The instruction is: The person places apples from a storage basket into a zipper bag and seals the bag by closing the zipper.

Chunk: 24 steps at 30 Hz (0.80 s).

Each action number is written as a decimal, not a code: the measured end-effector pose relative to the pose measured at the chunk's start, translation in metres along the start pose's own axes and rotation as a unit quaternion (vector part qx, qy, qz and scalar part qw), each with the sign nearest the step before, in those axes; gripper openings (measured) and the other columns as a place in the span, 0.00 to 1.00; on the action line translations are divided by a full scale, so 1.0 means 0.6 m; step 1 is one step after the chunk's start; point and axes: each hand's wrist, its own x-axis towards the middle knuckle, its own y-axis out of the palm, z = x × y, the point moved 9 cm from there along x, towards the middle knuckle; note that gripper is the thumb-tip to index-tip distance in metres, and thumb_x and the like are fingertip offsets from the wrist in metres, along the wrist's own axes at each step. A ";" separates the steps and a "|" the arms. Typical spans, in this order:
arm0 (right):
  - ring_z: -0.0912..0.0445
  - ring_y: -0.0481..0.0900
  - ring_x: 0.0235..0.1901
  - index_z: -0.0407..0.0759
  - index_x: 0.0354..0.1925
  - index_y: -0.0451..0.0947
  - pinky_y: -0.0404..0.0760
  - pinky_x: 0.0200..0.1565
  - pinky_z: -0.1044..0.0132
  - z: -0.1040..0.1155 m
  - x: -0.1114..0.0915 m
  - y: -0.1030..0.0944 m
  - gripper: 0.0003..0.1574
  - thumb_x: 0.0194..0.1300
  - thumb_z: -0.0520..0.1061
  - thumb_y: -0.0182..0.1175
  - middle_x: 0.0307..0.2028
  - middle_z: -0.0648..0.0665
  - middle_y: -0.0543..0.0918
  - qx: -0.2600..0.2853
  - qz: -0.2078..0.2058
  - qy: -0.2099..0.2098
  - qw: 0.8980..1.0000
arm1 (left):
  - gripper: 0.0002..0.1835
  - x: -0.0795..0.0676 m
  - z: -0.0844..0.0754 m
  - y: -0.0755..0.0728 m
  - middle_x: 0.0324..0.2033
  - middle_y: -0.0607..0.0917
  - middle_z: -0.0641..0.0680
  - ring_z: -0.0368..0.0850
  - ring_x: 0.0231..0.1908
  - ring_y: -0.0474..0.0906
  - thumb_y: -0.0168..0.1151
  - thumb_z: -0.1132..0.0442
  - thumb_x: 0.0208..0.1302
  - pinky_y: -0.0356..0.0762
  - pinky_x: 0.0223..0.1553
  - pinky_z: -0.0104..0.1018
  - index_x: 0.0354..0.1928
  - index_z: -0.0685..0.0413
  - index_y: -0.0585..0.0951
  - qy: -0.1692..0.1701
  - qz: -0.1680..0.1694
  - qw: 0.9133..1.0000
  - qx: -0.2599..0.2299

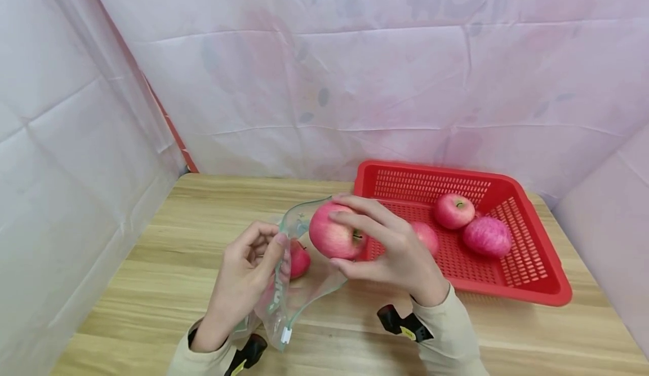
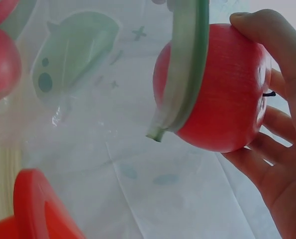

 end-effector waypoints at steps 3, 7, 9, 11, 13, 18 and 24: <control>0.47 0.82 0.56 0.39 0.58 0.81 0.79 0.61 0.71 0.001 -0.001 0.002 0.30 0.62 0.51 0.71 0.57 0.35 0.81 0.003 -0.003 -0.003 1.000 | 0.02 0.003 0.000 0.002 0.24 0.82 0.60 0.41 0.21 0.82 0.56 0.74 0.74 0.85 0.21 0.35 0.41 0.67 0.77 0.001 0.005 1.000 -0.001; 0.47 0.82 0.56 0.39 0.57 0.81 0.80 0.60 0.70 0.002 0.000 0.002 0.29 0.62 0.52 0.71 0.57 0.34 0.81 -0.001 -0.005 -0.009 1.000 | 0.02 0.007 0.000 0.004 0.24 0.82 0.59 0.40 0.21 0.81 0.56 0.75 0.73 0.85 0.21 0.35 0.41 0.66 0.77 0.002 0.009 1.000 0.002; 0.47 0.82 0.56 0.39 0.57 0.81 0.80 0.60 0.70 0.001 0.001 0.002 0.29 0.62 0.52 0.72 0.57 0.34 0.81 -0.001 -0.006 -0.009 1.000 | 0.02 0.009 -0.001 0.005 0.24 0.82 0.59 0.41 0.21 0.81 0.56 0.74 0.73 0.85 0.21 0.35 0.41 0.66 0.77 0.001 0.010 1.000 0.004; 0.47 0.82 0.56 0.39 0.57 0.81 0.80 0.60 0.70 0.000 0.001 0.001 0.30 0.61 0.52 0.72 0.57 0.34 0.81 0.000 -0.006 -0.007 1.000 | 0.02 0.010 -0.001 0.004 0.24 0.82 0.59 0.41 0.21 0.82 0.56 0.74 0.74 0.85 0.21 0.35 0.42 0.66 0.77 0.001 0.011 1.000 0.004; 0.47 0.82 0.56 0.39 0.58 0.81 0.80 0.60 0.70 -0.001 0.001 0.002 0.30 0.61 0.52 0.72 0.57 0.35 0.81 0.000 -0.004 -0.004 1.000 | 0.02 0.010 -0.002 0.003 0.25 0.82 0.58 0.41 0.21 0.82 0.56 0.74 0.74 0.85 0.21 0.35 0.42 0.66 0.78 0.002 0.009 1.000 0.005; 0.48 0.81 0.57 0.40 0.58 0.81 0.80 0.60 0.69 -0.006 0.001 0.007 0.31 0.61 0.53 0.73 0.58 0.36 0.81 -0.004 0.003 0.005 1.000 | 0.02 0.010 -0.004 -0.001 0.25 0.82 0.58 0.42 0.21 0.82 0.56 0.75 0.73 0.85 0.21 0.35 0.42 0.66 0.78 0.007 0.005 1.000 0.002; 0.48 0.82 0.57 0.41 0.57 0.81 0.82 0.58 0.68 -0.010 -0.002 0.009 0.31 0.60 0.53 0.74 0.59 0.36 0.81 -0.007 0.009 0.011 1.000 | 0.03 0.013 -0.005 0.001 0.24 0.82 0.58 0.41 0.20 0.82 0.56 0.76 0.73 0.84 0.20 0.34 0.42 0.67 0.78 0.015 0.007 1.000 -0.005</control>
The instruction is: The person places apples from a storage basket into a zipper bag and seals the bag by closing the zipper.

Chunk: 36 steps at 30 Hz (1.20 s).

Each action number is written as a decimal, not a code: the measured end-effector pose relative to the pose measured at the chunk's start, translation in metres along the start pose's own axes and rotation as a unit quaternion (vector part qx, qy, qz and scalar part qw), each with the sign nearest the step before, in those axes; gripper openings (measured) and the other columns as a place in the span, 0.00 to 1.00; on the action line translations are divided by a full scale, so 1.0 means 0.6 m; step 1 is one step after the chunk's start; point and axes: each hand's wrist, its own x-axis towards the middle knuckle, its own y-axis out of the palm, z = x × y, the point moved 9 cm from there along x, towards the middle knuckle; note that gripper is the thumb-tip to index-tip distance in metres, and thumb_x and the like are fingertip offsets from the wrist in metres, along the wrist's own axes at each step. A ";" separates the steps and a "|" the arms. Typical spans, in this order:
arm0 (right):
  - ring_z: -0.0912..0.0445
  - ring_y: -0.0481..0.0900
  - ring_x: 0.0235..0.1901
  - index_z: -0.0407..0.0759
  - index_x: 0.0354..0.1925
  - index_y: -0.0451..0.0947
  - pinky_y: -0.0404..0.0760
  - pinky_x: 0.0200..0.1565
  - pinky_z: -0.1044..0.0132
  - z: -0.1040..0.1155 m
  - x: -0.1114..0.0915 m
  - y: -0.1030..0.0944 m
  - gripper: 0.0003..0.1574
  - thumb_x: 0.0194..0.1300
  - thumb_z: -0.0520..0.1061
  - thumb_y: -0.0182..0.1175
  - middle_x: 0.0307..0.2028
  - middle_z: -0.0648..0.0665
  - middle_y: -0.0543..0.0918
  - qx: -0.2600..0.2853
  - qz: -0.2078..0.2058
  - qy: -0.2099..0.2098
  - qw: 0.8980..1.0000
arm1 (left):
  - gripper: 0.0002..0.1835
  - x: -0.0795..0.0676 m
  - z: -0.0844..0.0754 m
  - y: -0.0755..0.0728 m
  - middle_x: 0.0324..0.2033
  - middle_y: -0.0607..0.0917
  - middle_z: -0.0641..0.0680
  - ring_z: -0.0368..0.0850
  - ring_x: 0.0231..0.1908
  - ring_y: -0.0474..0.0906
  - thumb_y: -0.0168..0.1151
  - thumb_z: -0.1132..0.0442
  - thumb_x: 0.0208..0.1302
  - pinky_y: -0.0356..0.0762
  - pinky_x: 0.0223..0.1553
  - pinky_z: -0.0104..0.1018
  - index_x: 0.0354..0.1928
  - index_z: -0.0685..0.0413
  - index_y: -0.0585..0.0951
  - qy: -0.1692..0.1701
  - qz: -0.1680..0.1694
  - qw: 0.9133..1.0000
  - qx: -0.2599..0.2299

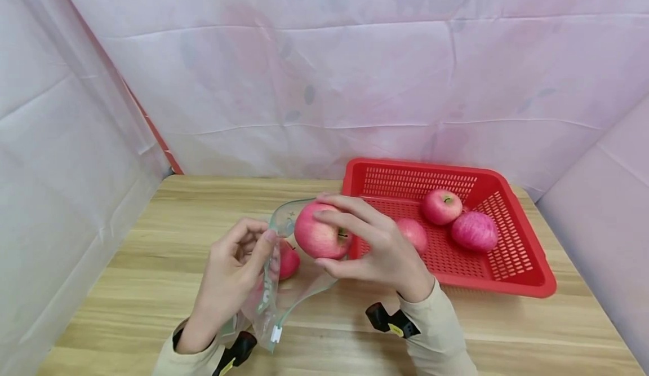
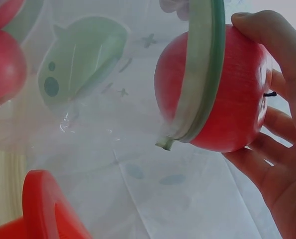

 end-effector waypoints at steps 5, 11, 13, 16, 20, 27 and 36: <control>0.48 0.82 0.56 0.42 0.57 0.81 0.83 0.57 0.69 -0.002 -0.002 0.006 0.32 0.58 0.52 0.75 0.59 0.37 0.81 -0.001 0.008 0.003 1.000 | 0.03 0.000 0.000 -0.001 0.24 0.82 0.58 0.41 0.20 0.82 0.56 0.77 0.72 0.85 0.21 0.34 0.42 0.67 0.78 -0.002 0.000 1.000 -0.004; 0.48 0.82 0.57 0.42 0.57 0.81 0.83 0.57 0.69 -0.002 -0.003 0.014 0.34 0.55 0.50 0.78 0.59 0.37 0.81 0.000 0.014 0.005 1.000 | 0.03 0.001 0.000 -0.003 0.25 0.83 0.58 0.41 0.21 0.82 0.56 0.76 0.72 0.85 0.21 0.34 0.42 0.66 0.78 -0.004 -0.002 1.000 -0.004; 0.49 0.81 0.58 0.42 0.58 0.80 0.82 0.57 0.69 -0.002 -0.002 0.018 0.36 0.52 0.49 0.80 0.59 0.37 0.81 -0.002 0.019 0.006 1.000 | 0.03 0.001 0.000 -0.004 0.25 0.83 0.56 0.41 0.21 0.82 0.56 0.76 0.73 0.85 0.21 0.34 0.42 0.66 0.78 -0.005 -0.003 1.000 -0.006; 0.49 0.81 0.59 0.42 0.59 0.80 0.82 0.59 0.68 0.001 -0.002 0.023 0.38 0.50 0.47 0.81 0.59 0.37 0.81 -0.004 0.024 0.003 1.000 | 0.03 0.000 0.000 -0.005 0.26 0.84 0.52 0.42 0.21 0.82 0.56 0.76 0.73 0.85 0.22 0.35 0.42 0.66 0.78 -0.006 -0.003 1.000 -0.011; 0.50 0.81 0.59 0.42 0.60 0.80 0.80 0.60 0.68 0.003 -0.003 0.030 0.36 0.56 0.51 0.78 0.59 0.38 0.81 -0.006 0.032 0.005 0.999 | 0.02 0.001 0.000 -0.005 0.29 0.86 0.48 0.42 0.21 0.81 0.56 0.75 0.73 0.84 0.21 0.34 0.42 0.66 0.78 -0.009 -0.004 1.000 -0.017; 0.48 0.82 0.57 0.40 0.57 0.81 0.80 0.61 0.68 0.005 -0.003 0.028 0.26 0.69 0.54 0.67 0.58 0.37 0.81 -0.004 0.023 -0.002 1.000 | 0.03 0.001 -0.002 -0.004 0.26 0.84 0.50 0.40 0.20 0.80 0.56 0.74 0.74 0.80 0.18 0.31 0.41 0.64 0.79 -0.011 -0.013 1.000 -0.012; 0.48 0.84 0.53 0.38 0.55 0.82 0.82 0.56 0.70 0.002 -0.001 0.016 0.22 0.69 0.50 0.67 0.55 0.36 0.83 -0.013 0.006 -0.006 1.000 | 0.04 -0.001 -0.004 -0.002 0.23 0.83 0.54 0.40 0.21 0.79 0.58 0.74 0.72 0.77 0.17 0.30 0.43 0.61 0.81 -0.015 -0.026 0.999 0.021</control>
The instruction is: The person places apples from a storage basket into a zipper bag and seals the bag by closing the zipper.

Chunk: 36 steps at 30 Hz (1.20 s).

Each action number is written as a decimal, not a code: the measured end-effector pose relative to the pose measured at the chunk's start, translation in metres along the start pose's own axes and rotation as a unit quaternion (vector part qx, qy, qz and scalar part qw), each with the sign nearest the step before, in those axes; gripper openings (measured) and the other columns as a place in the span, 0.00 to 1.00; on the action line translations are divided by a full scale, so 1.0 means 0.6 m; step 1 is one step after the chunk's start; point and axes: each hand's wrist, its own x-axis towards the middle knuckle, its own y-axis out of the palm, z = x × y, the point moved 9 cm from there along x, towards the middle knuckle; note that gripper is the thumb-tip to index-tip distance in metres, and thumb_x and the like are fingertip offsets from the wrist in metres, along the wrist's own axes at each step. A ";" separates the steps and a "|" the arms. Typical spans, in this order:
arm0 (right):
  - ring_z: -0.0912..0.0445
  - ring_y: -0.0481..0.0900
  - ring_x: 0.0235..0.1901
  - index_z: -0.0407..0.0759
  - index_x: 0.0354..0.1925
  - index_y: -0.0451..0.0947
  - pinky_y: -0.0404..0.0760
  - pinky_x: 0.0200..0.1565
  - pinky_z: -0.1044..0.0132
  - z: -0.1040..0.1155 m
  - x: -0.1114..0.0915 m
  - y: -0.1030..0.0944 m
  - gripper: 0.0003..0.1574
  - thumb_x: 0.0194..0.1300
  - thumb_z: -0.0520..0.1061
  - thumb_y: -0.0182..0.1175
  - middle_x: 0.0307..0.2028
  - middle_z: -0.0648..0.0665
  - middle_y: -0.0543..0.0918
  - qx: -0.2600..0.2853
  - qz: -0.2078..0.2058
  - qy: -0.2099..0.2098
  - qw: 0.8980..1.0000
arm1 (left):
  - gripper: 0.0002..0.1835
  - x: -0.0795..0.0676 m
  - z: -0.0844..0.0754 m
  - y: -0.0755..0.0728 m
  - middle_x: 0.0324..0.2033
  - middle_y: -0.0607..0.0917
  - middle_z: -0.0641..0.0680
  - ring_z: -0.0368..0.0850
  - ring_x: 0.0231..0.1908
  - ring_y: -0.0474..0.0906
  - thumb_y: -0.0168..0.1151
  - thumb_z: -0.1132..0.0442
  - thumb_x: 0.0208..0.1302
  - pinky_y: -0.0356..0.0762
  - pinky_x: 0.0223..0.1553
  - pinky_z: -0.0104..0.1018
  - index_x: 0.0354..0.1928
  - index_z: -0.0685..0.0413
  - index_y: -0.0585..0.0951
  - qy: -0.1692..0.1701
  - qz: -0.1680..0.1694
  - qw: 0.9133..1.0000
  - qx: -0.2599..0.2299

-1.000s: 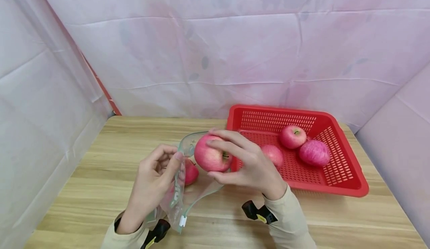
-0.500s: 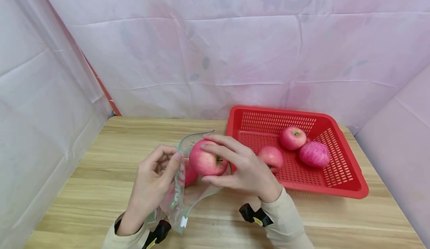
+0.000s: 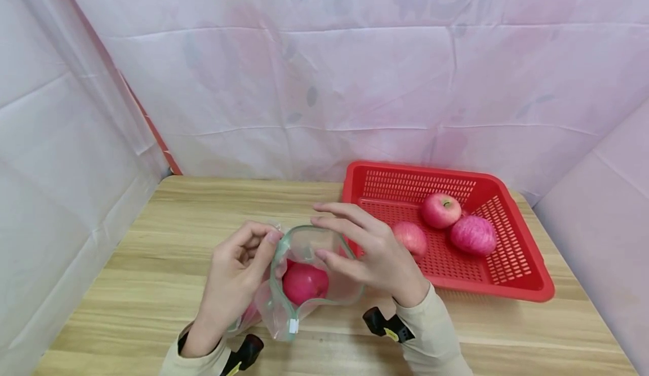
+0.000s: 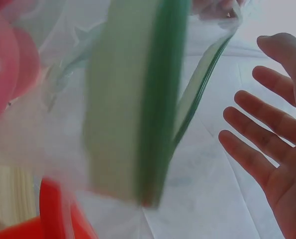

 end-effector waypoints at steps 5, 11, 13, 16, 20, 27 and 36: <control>0.49 0.84 0.53 0.38 0.55 0.82 0.82 0.57 0.68 -0.002 -0.002 -0.007 0.21 0.71 0.50 0.65 0.55 0.38 0.83 -0.012 -0.003 0.002 1.000 | 0.02 0.002 0.015 -0.001 0.21 0.82 0.52 0.43 0.18 0.78 0.61 0.70 0.72 0.71 0.14 0.31 0.41 0.63 0.81 -0.058 0.002 0.998 0.002; 0.49 0.83 0.54 0.37 0.54 0.83 0.80 0.60 0.70 -0.009 -0.008 -0.021 0.20 0.72 0.50 0.63 0.54 0.39 0.84 -0.024 -0.011 0.009 1.000 | 0.10 0.004 0.033 0.004 0.19 0.81 0.51 0.45 0.18 0.79 0.63 0.64 0.72 0.77 0.19 0.32 0.39 0.68 0.81 -0.122 0.024 0.992 -0.003; 0.49 0.83 0.54 0.37 0.54 0.83 0.79 0.61 0.71 -0.014 -0.012 -0.028 0.20 0.73 0.50 0.62 0.54 0.39 0.84 -0.028 -0.013 0.016 0.999 | 0.11 0.003 0.037 0.006 0.19 0.81 0.51 0.44 0.18 0.79 0.63 0.64 0.73 0.78 0.19 0.32 0.39 0.69 0.80 -0.132 0.030 0.991 -0.011; 0.49 0.83 0.54 0.39 0.55 0.83 0.78 0.62 0.73 -0.024 -0.021 -0.041 0.21 0.73 0.51 0.62 0.55 0.39 0.83 -0.033 -0.014 0.037 0.999 | 0.11 0.003 0.042 0.011 0.19 0.80 0.50 0.43 0.18 0.79 0.62 0.64 0.73 0.75 0.17 0.33 0.39 0.69 0.79 -0.138 0.037 0.989 -0.026; 0.53 0.83 0.51 0.41 0.56 0.83 0.80 0.47 0.82 -0.043 -0.042 -0.064 0.22 0.74 0.54 0.61 0.56 0.40 0.83 -0.045 -0.016 0.071 0.996 | 0.12 0.004 0.047 0.017 0.20 0.80 0.51 0.44 0.19 0.79 0.61 0.62 0.74 0.73 0.16 0.34 0.40 0.69 0.79 -0.145 0.047 0.988 -0.036; 0.52 0.82 0.56 0.43 0.56 0.83 0.71 0.63 0.76 -0.068 -0.065 -0.111 0.25 0.74 0.59 0.59 0.55 0.41 0.84 -0.097 0.004 0.094 0.991 | 0.13 0.010 0.053 0.026 0.20 0.80 0.50 0.45 0.20 0.79 0.58 0.63 0.77 0.81 0.24 0.34 0.40 0.70 0.78 -0.139 0.058 0.988 -0.044; 0.53 0.81 0.58 0.49 0.60 0.81 0.79 0.61 0.68 -0.123 -0.086 -0.146 0.26 0.66 0.53 0.70 0.57 0.50 0.83 -0.172 0.142 0.174 0.959 | 0.13 0.017 0.049 0.035 0.20 0.81 0.48 0.45 0.20 0.80 0.54 0.63 0.79 0.83 0.23 0.35 0.40 0.71 0.77 -0.113 0.050 0.990 -0.069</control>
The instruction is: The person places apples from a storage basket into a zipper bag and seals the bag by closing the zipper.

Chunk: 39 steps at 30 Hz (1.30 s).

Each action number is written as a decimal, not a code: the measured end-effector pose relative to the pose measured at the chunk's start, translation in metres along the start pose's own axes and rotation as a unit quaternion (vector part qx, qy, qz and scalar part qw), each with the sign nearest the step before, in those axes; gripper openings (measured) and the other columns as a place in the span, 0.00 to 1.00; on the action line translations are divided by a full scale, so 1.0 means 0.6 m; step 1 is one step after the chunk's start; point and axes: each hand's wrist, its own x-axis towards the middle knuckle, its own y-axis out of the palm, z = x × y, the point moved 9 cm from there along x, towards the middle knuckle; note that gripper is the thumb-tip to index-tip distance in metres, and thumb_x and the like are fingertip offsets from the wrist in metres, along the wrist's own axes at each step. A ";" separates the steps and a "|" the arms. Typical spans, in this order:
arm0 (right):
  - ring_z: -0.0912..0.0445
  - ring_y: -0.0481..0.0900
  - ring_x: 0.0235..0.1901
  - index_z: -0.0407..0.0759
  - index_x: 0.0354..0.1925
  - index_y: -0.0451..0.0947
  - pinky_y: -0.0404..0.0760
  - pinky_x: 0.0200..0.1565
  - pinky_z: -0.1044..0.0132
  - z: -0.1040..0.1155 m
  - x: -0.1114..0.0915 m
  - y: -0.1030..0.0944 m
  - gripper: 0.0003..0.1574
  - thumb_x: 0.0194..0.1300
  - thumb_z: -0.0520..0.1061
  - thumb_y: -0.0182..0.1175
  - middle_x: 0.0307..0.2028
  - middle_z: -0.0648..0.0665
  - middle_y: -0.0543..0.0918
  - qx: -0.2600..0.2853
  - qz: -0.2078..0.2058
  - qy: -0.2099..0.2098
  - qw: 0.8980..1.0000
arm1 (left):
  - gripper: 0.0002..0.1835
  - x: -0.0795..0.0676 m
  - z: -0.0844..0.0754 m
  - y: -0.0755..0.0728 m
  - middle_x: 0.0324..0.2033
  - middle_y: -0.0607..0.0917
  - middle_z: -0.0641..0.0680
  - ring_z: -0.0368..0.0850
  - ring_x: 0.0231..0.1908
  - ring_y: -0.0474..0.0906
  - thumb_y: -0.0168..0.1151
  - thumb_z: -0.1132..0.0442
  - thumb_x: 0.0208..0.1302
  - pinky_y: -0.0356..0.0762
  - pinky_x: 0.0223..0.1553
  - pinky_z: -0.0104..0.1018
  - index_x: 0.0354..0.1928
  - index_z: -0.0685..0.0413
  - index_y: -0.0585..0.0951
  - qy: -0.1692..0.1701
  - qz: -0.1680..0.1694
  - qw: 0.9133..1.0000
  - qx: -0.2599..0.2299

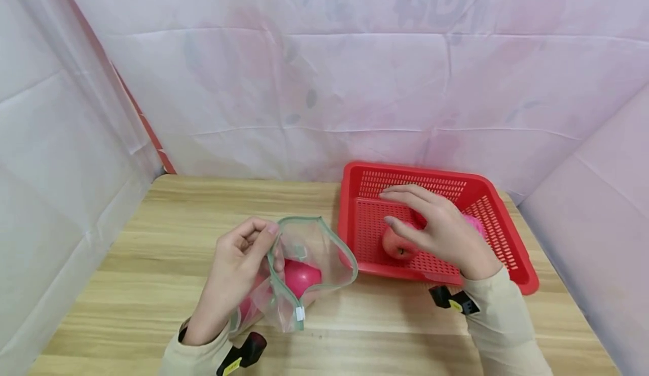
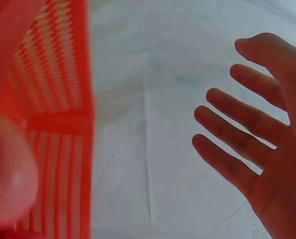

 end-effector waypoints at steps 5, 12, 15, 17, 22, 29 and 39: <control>0.53 0.80 0.59 0.50 0.60 0.80 0.85 0.55 0.52 -0.034 -0.004 0.011 0.28 0.62 0.44 0.73 0.57 0.52 0.83 -0.036 0.078 0.031 0.996 | 0.13 0.004 -0.001 0.001 0.20 0.81 0.49 0.45 0.20 0.80 0.54 0.63 0.79 0.83 0.24 0.36 0.42 0.69 0.77 0.001 -0.010 1.000 -0.001; 0.49 0.82 0.57 0.46 0.59 0.81 0.84 0.56 0.48 -0.077 0.002 0.028 0.26 0.63 0.46 0.72 0.55 0.47 0.84 -0.050 0.151 0.040 0.986 | 0.13 0.005 -0.001 0.008 0.20 0.81 0.48 0.45 0.20 0.80 0.54 0.63 0.79 0.84 0.25 0.35 0.44 0.72 0.75 0.005 -0.013 0.999 -0.030; 0.49 0.83 0.55 0.46 0.59 0.81 0.84 0.56 0.48 -0.095 0.004 0.037 0.26 0.64 0.46 0.71 0.55 0.47 0.84 -0.052 0.177 0.042 0.982 | 0.13 0.005 0.000 0.012 0.21 0.81 0.48 0.45 0.20 0.80 0.54 0.63 0.79 0.84 0.25 0.35 0.44 0.71 0.75 0.004 -0.010 0.999 -0.042; 0.49 0.83 0.55 0.47 0.59 0.81 0.84 0.56 0.48 -0.106 0.004 0.045 0.26 0.64 0.47 0.72 0.55 0.46 0.84 -0.054 0.196 0.047 0.978 | 0.12 0.006 0.000 0.014 0.21 0.81 0.48 0.45 0.20 0.80 0.54 0.63 0.79 0.85 0.26 0.35 0.44 0.71 0.75 0.004 -0.007 0.999 -0.047; 0.46 0.81 0.57 0.46 0.60 0.81 0.82 0.59 0.45 -0.131 0.005 0.059 0.28 0.62 0.48 0.73 0.56 0.44 0.84 -0.064 0.237 0.065 0.967 | 0.13 0.008 0.000 0.019 0.23 0.80 0.49 0.45 0.21 0.80 0.54 0.63 0.78 0.85 0.25 0.36 0.44 0.72 0.74 0.004 -0.005 0.998 -0.059; 0.44 0.83 0.56 0.45 0.59 0.82 0.82 0.58 0.44 -0.143 0.010 0.067 0.28 0.61 0.47 0.74 0.55 0.42 0.84 -0.075 0.259 0.054 0.961 | 0.11 0.010 0.002 0.022 0.23 0.80 0.48 0.43 0.21 0.80 0.55 0.64 0.78 0.86 0.26 0.35 0.44 0.69 0.75 -0.004 -0.011 0.998 -0.065; 0.41 0.81 0.58 0.46 0.62 0.80 0.81 0.59 0.42 -0.158 0.003 0.087 0.35 0.59 0.52 0.76 0.59 0.40 0.83 -0.085 0.296 0.058 0.949 | 0.11 0.007 0.000 0.025 0.23 0.81 0.48 0.43 0.21 0.80 0.55 0.63 0.78 0.86 0.27 0.35 0.43 0.69 0.75 0.000 -0.006 0.997 -0.076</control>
